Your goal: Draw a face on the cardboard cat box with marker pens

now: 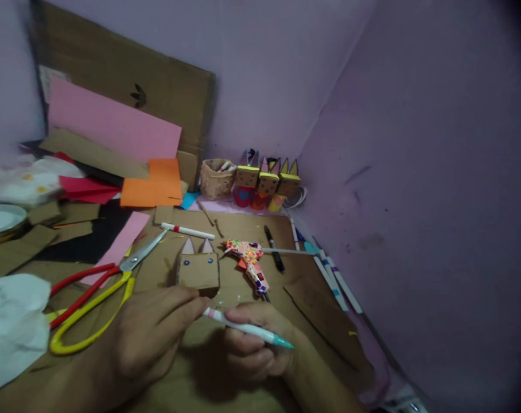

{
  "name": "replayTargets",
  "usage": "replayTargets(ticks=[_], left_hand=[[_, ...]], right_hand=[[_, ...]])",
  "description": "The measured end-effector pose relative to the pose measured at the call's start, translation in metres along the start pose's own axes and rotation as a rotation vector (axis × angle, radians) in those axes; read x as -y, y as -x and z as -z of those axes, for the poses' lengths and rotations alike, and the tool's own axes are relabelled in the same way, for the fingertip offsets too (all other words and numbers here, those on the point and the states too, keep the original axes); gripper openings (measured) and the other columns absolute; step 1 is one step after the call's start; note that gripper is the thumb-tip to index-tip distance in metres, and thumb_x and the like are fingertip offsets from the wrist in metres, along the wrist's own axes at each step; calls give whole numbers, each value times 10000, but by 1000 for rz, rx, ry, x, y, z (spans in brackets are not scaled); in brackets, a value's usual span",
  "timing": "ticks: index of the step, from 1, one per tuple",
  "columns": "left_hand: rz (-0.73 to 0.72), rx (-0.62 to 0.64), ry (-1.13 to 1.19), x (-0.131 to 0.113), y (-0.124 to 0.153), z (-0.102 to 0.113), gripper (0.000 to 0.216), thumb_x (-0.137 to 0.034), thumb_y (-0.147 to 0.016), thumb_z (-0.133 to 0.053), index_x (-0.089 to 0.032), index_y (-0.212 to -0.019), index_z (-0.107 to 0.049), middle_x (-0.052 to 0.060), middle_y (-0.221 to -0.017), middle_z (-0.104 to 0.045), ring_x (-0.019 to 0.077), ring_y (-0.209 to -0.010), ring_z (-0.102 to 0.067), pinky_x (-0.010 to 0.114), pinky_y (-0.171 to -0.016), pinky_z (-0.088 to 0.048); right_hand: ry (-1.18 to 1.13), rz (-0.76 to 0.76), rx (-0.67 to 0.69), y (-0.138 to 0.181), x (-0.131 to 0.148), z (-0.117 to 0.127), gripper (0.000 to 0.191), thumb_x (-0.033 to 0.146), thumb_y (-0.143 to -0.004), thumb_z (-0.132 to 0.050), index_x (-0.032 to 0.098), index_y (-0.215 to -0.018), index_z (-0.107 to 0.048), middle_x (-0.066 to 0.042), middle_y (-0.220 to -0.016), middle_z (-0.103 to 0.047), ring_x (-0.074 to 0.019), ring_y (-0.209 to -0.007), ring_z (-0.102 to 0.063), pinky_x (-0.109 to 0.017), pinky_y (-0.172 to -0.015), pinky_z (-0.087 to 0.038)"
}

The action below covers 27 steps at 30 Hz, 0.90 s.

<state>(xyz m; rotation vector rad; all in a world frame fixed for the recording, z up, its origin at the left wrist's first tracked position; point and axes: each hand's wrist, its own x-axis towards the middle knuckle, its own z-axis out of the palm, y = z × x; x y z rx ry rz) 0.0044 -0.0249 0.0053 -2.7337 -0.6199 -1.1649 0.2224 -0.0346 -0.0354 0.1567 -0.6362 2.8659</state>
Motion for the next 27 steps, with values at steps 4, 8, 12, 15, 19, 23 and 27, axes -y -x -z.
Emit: replayTargets(ticks=[4, 8, 12, 15, 19, 23, 27], left_hand=[[93, -56, 41, 3, -5, 2, 291, -76, -834, -453, -214, -1024, -627, 24, -909, -736, 142, -812, -695, 195, -745, -548], [454, -75, 206, -7, -12, 1, 120, -213, -858, -552, -244, -921, -649, -38, -780, -737, 109, -653, -688, 127, -577, -524], [764, 47, 540, -21, -18, -2, 127, -318, -804, -609, -239, -802, -708, -39, -672, -725, 122, -544, -659, 131, -464, -491], [875, 152, 770, -27, -21, -4, 155, -299, -778, -591, -204, -768, -713, -24, -557, -660, 100, -440, -552, 135, -381, -405], [951, 177, 913, -31, -21, -7, 168, -273, -776, -564, -178, -768, -703, -27, -512, -582, 85, -441, -477, 138, -389, -366], [924, 158, 922, -31, -22, -7, 154, -256, -776, -562, -173, -765, -691, -32, -500, -568, 86, -431, -464, 143, -374, -355], [926, 177, 925, -31, -24, -6, 140, -241, -780, -568, -174, -762, -690, -39, -489, -572, 83, -416, -465, 139, -369, -345]], right_hand=[[110, 61, -81, 2, 3, -10, 480, 468, -876, -472, 178, -495, -505, 41, -363, -380, -71, -261, -289, -166, -229, -214], [305, 564, -513, -1, 6, -33, 464, 478, -845, -582, 162, -514, -504, 64, -394, -376, -42, -304, -253, -130, -249, -203], [470, 983, -930, -8, 8, -44, 414, 523, -782, -666, 162, -613, -557, 91, -426, -382, -28, -322, -217, -126, -282, -221], [640, 1114, -1103, -9, 5, -39, 436, 565, -785, -650, 156, -645, -586, 73, -429, -430, -40, -331, -295, -149, -315, -237], [860, 1143, -1178, -7, -5, -30, 429, 563, -837, -594, 155, -706, -603, 47, -448, -477, -72, -378, -390, -187, -368, -253], [981, 1134, -1192, -7, -10, -27, 402, 522, -886, -552, 154, -736, -610, 40, -483, -493, -77, -403, -408, -207, -398, -257], [1038, 1097, -1207, -11, -10, -30, 436, 544, -887, -530, 152, -712, -604, 44, -475, -459, -82, -403, -395, -212, -395, -250]])
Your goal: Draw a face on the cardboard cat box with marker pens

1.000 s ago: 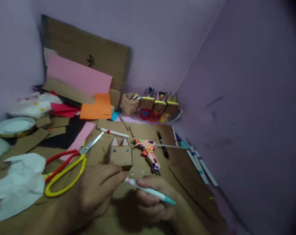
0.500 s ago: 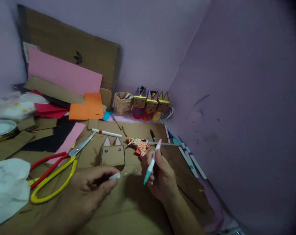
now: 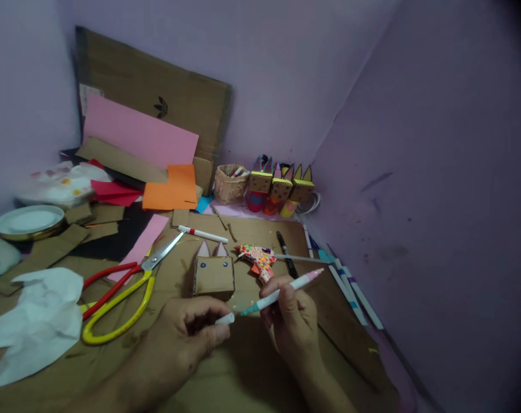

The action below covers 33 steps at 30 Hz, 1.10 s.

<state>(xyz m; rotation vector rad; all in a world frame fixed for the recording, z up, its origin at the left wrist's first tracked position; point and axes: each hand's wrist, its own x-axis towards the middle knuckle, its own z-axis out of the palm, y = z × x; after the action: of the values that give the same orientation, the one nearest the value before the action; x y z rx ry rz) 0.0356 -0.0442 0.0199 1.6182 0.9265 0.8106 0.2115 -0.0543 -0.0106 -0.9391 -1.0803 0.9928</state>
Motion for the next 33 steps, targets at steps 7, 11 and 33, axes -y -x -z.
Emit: replayTargets(ticks=[7, 11, 33], left_hand=[[22, -24, -19, 3, 1, -1, 143, -234, -772, -571, -187, -765, -706, -41, -506, -586, 82, -438, -492, 136, -393, -369], [-125, -199, -168, 7, 2, 4, 114, -251, -766, -615, -222, -787, -723, -24, -629, -700, 119, -533, -619, 153, -462, -475], [-702, -222, -502, 16, -6, 21, 300, -9, -849, -460, -188, -1023, -628, 32, -890, -697, 105, -805, -677, 154, -685, -534]], right_hand=[[-31, -31, -1, 1, 3, -3, 460, 583, -840, -567, 155, -675, -600, 41, -489, -451, -79, -403, -392, -203, -386, -266], [-169, -202, 65, -1, 5, -1, 522, 574, -832, -568, 163, -515, -509, 48, -432, -405, -54, -361, -317, -186, -351, -232], [-323, -845, 658, 2, -3, 2, 608, 642, -675, -661, 174, -363, -430, 69, -262, -302, -38, -228, -285, -147, -226, -173]])
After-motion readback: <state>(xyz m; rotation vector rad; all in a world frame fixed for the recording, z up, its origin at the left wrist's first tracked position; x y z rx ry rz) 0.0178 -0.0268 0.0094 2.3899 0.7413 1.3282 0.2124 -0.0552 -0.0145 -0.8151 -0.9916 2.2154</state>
